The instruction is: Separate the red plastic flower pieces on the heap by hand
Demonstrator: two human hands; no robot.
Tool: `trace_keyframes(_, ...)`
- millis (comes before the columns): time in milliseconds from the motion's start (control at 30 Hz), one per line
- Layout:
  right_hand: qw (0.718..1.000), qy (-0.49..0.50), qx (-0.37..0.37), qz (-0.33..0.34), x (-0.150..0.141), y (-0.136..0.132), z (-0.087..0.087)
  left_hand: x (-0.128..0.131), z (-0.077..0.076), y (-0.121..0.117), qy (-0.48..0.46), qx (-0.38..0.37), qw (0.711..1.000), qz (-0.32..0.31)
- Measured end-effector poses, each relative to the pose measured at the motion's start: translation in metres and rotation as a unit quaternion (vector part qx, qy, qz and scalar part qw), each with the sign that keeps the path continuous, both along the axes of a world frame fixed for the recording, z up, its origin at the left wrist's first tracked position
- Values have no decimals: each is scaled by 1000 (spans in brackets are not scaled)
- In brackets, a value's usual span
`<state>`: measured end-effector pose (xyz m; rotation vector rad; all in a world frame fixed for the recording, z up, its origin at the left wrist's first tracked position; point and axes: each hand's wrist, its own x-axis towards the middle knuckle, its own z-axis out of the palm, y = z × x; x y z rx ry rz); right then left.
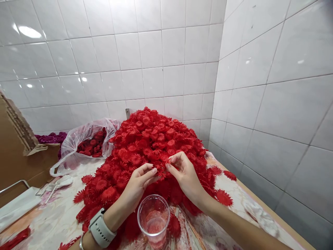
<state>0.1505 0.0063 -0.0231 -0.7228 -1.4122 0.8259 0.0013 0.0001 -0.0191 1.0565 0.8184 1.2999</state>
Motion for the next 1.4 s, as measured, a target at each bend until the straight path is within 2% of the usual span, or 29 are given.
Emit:
trace_keyframes(200,988,58,-3,-140,10,13,0,-3,1,1,13,12,1000,25)
trace_keyframes(300,984,9,16,-175,18,18,2,-3,2,1,18,12,999,34)
trace_keyframes(433,970,-92,78,-210,18,12,6,-2,3,0,21,16,999,28)
trace_keyframes(467,970,-103,90,-202,16,9,6,-1,3,-1,23,17,999,26)
trace_keyframes(567,976,-131,126,-117,9,1,5,-1,4,-2,40,20,999,15)
trace_keyframes(633,971,-156,163,-75,5,-2,2,0,5,-3,60,26,998,-6)
trace_keyframes(733,952,-192,222,-86,2,-3,-3,0,3,-3,83,40,995,-33)
trace_keyframes(800,945,-201,237,-103,2,-2,-5,-1,1,-2,88,45,995,-30)
trace_keyframes(1033,953,-189,217,-90,3,-1,-9,-3,-3,1,130,63,989,-14)
trace_keyframes(1200,973,-154,157,-71,3,-3,-6,-2,-1,-1,134,55,989,-3)
trace_keyframes(1400,987,-121,83,-69,0,-9,-3,0,-2,-2,112,51,992,-21)
